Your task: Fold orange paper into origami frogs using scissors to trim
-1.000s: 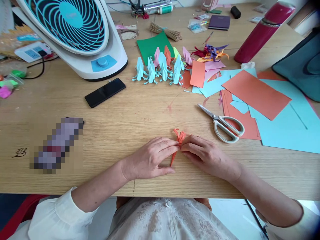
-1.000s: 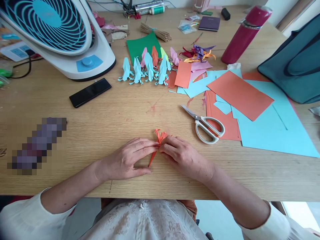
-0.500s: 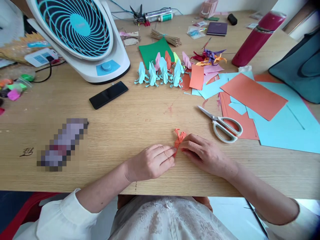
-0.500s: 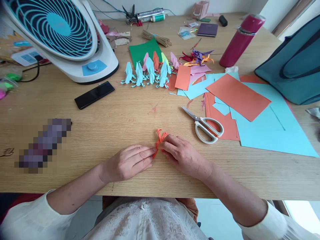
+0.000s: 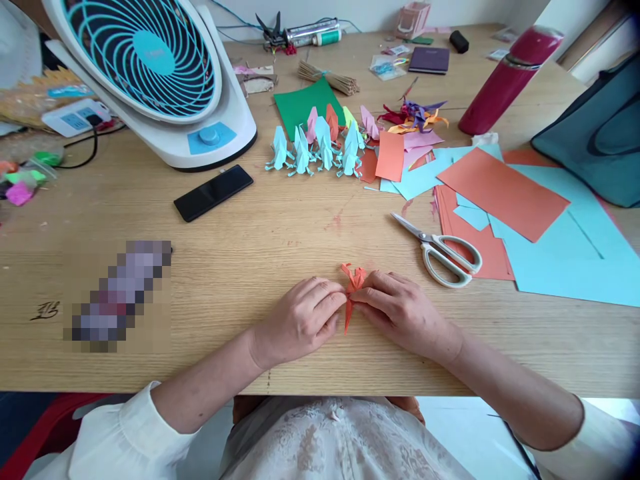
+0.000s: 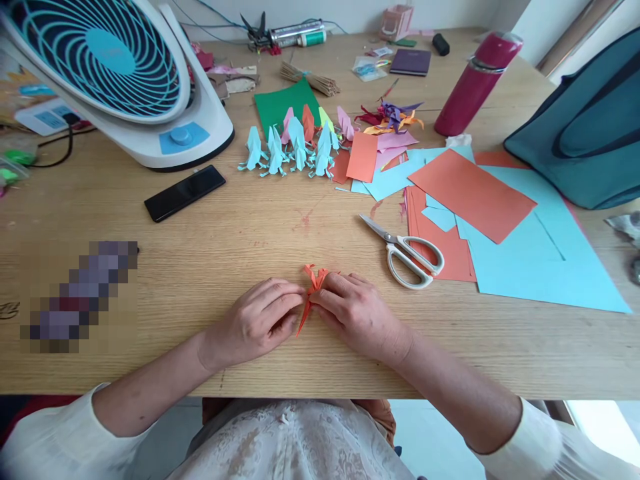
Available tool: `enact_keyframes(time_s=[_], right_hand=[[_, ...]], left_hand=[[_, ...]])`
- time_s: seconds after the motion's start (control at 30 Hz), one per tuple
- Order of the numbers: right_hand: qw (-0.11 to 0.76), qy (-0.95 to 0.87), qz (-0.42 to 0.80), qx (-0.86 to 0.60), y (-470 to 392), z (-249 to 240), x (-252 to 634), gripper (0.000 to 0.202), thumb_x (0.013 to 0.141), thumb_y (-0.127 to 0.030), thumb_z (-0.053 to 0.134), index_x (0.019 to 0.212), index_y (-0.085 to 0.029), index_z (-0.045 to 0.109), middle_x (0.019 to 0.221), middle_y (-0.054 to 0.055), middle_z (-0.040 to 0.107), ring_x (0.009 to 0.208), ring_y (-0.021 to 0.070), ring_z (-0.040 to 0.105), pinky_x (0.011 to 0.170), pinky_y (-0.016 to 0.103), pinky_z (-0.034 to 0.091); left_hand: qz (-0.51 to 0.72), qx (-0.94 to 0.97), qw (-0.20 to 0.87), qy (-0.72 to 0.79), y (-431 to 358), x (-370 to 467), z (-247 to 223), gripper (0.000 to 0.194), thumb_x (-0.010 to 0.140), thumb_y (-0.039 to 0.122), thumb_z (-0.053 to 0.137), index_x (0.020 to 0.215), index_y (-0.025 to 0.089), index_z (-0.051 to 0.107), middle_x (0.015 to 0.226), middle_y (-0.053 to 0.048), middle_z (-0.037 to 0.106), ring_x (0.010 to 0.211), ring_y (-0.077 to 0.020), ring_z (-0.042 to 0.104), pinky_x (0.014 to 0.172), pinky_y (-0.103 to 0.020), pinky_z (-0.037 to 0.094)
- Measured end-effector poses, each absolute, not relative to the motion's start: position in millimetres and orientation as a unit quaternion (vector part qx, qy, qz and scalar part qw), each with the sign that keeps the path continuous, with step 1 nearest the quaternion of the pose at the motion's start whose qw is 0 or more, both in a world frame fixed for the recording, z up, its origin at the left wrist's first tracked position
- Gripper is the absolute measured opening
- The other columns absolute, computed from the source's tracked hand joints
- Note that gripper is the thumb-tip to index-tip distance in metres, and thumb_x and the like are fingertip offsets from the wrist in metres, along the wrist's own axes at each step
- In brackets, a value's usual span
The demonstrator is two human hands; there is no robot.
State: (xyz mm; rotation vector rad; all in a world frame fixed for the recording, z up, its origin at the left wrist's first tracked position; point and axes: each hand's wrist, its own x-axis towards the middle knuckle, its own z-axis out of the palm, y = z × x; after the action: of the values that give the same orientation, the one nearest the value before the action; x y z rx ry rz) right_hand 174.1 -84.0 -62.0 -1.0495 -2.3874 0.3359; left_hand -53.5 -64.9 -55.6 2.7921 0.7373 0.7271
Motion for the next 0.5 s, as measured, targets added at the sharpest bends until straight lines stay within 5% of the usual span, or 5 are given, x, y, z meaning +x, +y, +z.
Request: enact_keyframes(time_s=[0.1, 0.33, 0.5], right_hand=[[0.254, -0.874, 0.13, -0.393, -83.8, -62.9, 173.4, 0.021, 0.102, -0.022, 0.048, 0.094, -0.018, 0.067, 0.084, 0.005, 0.061, 0.072, 0.0166, 0.053, 0.068, 0.031, 0.042], [0.311, -0.832, 0.245, -0.388, -83.3, -59.0, 181.1, 0.015, 0.099, -0.015, 0.051, 0.106, -0.02, 0.064, 0.094, 0.007, 0.064, 0.081, 0.0168, 0.061, 0.07, 0.03, 0.049], [0.348, -0.833, 0.222, -0.368, -81.7, -55.9, 183.9, 0.018, 0.099, -0.014, 0.051, 0.111, -0.02, 0.063, 0.098, 0.009, 0.065, 0.087, 0.0182, 0.064, 0.074, 0.032, 0.054]], left_hand=[[0.243, 0.93, 0.083, 0.262, -63.5, -47.4, -56.6, 0.006, 0.094, 0.016, 0.056, 0.096, 0.014, 0.061, 0.098, -0.01, 0.069, 0.092, -0.0206, 0.063, 0.083, -0.036, 0.055], [0.256, 0.939, 0.028, 0.228, -64.3, -45.7, -59.6, 0.014, 0.097, 0.011, 0.052, 0.093, 0.014, 0.065, 0.094, -0.007, 0.072, 0.084, -0.0179, 0.062, 0.075, -0.033, 0.05], [0.24, 0.944, 0.031, 0.223, -65.5, -47.5, -58.7, 0.02, 0.099, 0.012, 0.048, 0.092, 0.015, 0.067, 0.095, -0.006, 0.072, 0.085, -0.0172, 0.062, 0.075, -0.033, 0.048]])
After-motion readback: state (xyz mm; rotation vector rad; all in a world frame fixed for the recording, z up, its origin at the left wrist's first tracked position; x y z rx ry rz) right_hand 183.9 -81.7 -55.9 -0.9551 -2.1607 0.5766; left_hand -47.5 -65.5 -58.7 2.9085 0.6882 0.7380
